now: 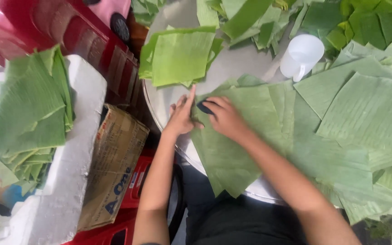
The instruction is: Wiping banana leaves with a cloth to clean them and then stacking them on a metal table.
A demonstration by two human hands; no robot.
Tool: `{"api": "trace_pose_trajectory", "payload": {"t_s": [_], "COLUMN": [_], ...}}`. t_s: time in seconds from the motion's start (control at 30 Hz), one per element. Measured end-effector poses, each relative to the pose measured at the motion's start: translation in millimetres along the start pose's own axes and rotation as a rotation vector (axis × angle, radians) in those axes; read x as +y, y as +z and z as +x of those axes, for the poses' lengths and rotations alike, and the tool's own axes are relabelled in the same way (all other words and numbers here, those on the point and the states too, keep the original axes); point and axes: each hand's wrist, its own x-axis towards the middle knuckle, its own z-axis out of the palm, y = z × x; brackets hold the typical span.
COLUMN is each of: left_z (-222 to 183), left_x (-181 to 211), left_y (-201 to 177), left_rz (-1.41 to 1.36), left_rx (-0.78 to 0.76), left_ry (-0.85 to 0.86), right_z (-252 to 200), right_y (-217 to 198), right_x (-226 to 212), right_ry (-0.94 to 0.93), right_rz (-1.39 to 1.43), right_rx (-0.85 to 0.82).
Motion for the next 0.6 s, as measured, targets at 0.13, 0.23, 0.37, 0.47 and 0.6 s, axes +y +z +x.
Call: {"api": "trace_pose_trajectory", "payload": {"t_s": [0.13,0.23,0.37,0.47,0.6], "left_z": [1.8,11.2,14.9,23.8,23.8], "left_x": [-1.2,-19.7,-26.2,-31.3,-20.3], "left_y": [1.1,6.9,12.7,16.0,1.6], "left_rz": [0.024,-0.004,0.092,0.241,0.299], "left_rx": [-0.008,-0.005,-0.038,-0.077,-0.122], "left_ry": [-0.012,-0.039,-0.026,-0.030,-0.029], "right_z": [33.9,41.8,35.8,19.9,-10.6], "right_y": [85.6,96.0,98.6,78.7,57.1], "right_x": [61.7,66.6,74.7,60.4,49.9], "right_ry": [0.033,0.046,0.048,-0.023,-0.089], "right_rz": [-0.270,-0.305,-0.295,-0.316,-0.255], "right_rx": [-0.213,-0.226,-0.277,-0.345,-0.439]}}
